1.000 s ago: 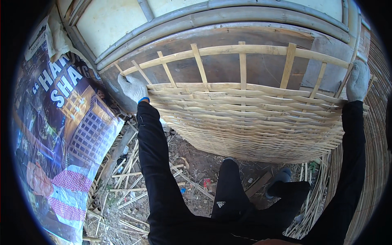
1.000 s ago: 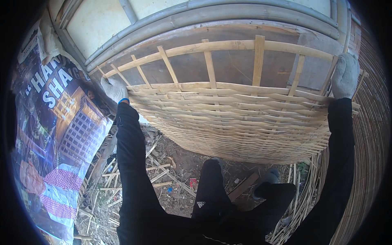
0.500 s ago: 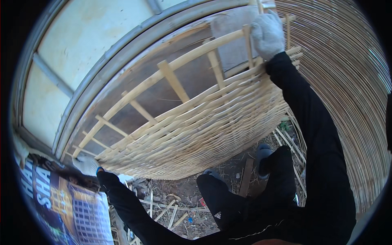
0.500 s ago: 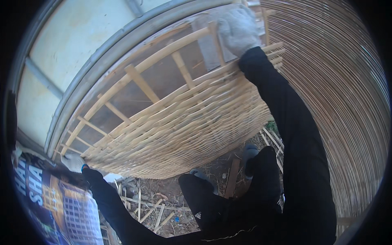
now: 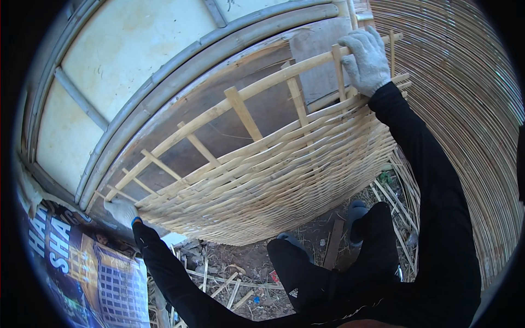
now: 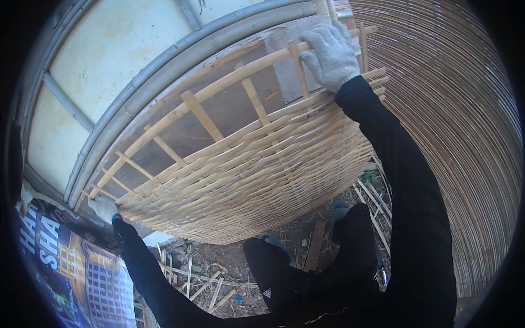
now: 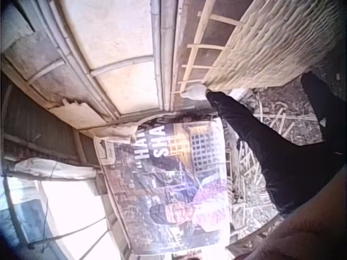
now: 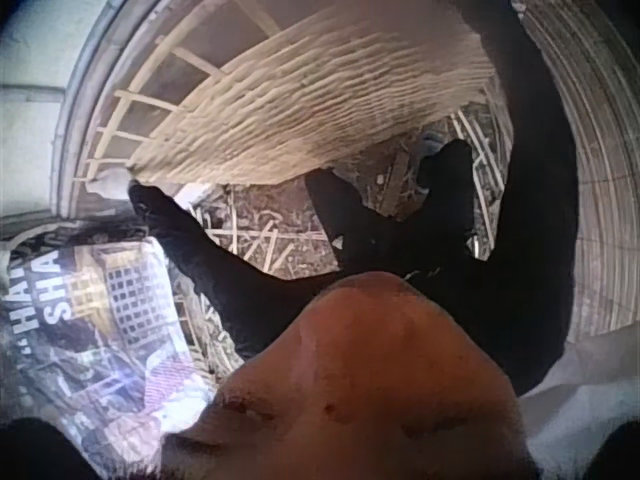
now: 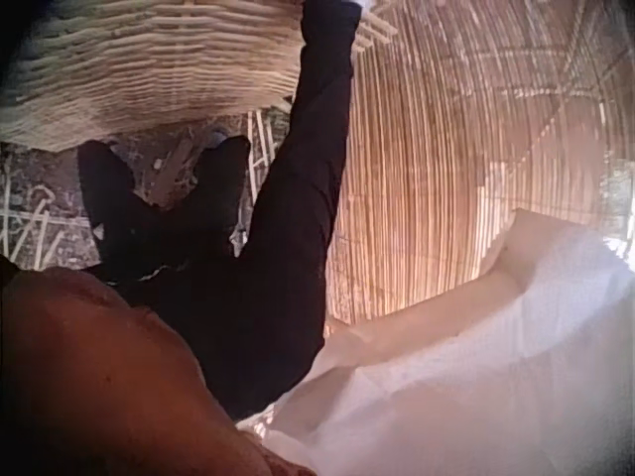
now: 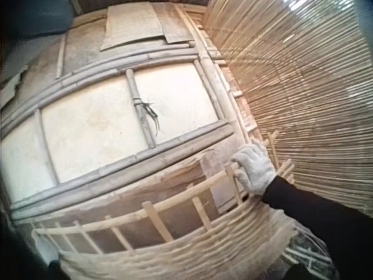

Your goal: The person constructs a bamboo screen by positioning bamboo slats onto a wooden frame and securing them using a machete to trim and tap the pieces into place.

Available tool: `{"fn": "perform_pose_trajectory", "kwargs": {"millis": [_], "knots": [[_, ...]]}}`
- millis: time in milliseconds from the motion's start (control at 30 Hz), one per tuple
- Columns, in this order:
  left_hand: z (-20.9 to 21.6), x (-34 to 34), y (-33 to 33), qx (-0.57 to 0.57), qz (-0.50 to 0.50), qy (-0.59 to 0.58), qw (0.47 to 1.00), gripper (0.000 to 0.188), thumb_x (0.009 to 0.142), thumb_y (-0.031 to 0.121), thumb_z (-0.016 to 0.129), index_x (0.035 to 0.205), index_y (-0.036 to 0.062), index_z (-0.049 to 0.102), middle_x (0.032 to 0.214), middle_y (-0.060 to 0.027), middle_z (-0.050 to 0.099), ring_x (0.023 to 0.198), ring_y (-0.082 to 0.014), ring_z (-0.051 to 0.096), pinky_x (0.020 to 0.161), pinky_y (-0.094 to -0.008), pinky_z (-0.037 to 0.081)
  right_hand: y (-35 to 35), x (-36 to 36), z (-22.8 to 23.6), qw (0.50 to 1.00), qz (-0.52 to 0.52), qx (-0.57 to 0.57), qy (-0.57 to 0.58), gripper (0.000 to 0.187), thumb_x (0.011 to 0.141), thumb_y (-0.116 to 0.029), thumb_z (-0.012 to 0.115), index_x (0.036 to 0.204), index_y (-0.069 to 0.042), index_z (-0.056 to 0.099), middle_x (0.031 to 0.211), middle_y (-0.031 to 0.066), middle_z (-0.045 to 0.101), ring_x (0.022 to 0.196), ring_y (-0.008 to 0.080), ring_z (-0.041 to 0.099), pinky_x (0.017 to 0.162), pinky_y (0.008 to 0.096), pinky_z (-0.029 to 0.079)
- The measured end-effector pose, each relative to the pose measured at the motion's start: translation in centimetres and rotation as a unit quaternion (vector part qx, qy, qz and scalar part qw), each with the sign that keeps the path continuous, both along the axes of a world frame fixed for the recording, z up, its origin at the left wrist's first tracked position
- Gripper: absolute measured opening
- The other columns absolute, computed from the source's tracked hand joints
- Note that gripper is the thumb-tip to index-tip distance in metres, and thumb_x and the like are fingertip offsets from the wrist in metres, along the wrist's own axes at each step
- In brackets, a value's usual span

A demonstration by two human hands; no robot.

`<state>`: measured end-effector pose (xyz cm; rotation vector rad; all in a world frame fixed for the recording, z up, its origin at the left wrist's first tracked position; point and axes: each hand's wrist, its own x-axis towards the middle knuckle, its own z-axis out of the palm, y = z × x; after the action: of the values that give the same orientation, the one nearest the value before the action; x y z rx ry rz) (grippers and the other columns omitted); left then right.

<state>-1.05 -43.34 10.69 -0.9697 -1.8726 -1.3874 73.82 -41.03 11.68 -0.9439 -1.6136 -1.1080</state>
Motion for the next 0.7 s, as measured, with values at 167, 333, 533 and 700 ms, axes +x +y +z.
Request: {"fn": "perform_pose_trajectory", "kwargs": {"millis": [167,333,533,700], "knots": [[0.1,0.5,1.3,-0.014,0.014,-0.022,1.0,0.042,0.102,0.023,0.043,0.138,0.0004,0.046,0.127,-0.0286,0.06,0.115,-0.0457,0.059,0.095,-0.0485,0.047,0.4,-0.5,-1.3,1.0,-0.015,0.009,0.013,0.032,0.091,-0.03,0.062,0.117,-0.012,0.062,0.114,0.0125,0.061,0.119,0.0335,0.055,0.114,0.0525,0.029],[-0.5,-0.1,1.6,-0.024,0.026,-0.008,0.999,0.042,0.102,0.024,0.043,0.138,0.0016,0.046,0.127,-0.0288,0.061,0.115,-0.0463,0.059,0.096,-0.0498,0.047,0.2,-1.5,-1.4,1.0,-0.003,-0.022,0.022,0.031,0.091,-0.026,0.061,0.117,-0.011,0.061,0.113,0.012,0.062,0.121,0.0331,0.053,0.115,0.0536,0.028],[-1.0,-1.2,2.1,-0.028,0.042,0.017,0.999,0.04,0.101,0.023,0.043,0.135,0.0034,0.047,0.121,-0.0305,0.063,0.111,-0.0476,0.061,0.092,-0.0522,0.049,-0.5,-2.8,-3.1,0.998,-0.001,0.011,0.058,0.026,0.093,-0.023,0.055,0.114,-0.01,0.062,0.113,0.0123,0.061,0.119,0.0343,0.054,0.115,0.0518,0.027],[-1.3,-1.1,1.9,-0.053,0.059,-0.021,0.997,0.038,0.1,0.023,0.044,0.134,0.0064,0.047,0.114,-0.0311,0.066,0.106,-0.0487,0.063,0.09,-0.054,0.049,-0.4,-3.4,-2.7,0.999,0.013,0.015,0.045,0.026,0.093,-0.022,0.055,0.115,-0.01,0.063,0.114,0.013,0.062,0.119,0.0345,0.054,0.115,0.0521,0.028]]}}
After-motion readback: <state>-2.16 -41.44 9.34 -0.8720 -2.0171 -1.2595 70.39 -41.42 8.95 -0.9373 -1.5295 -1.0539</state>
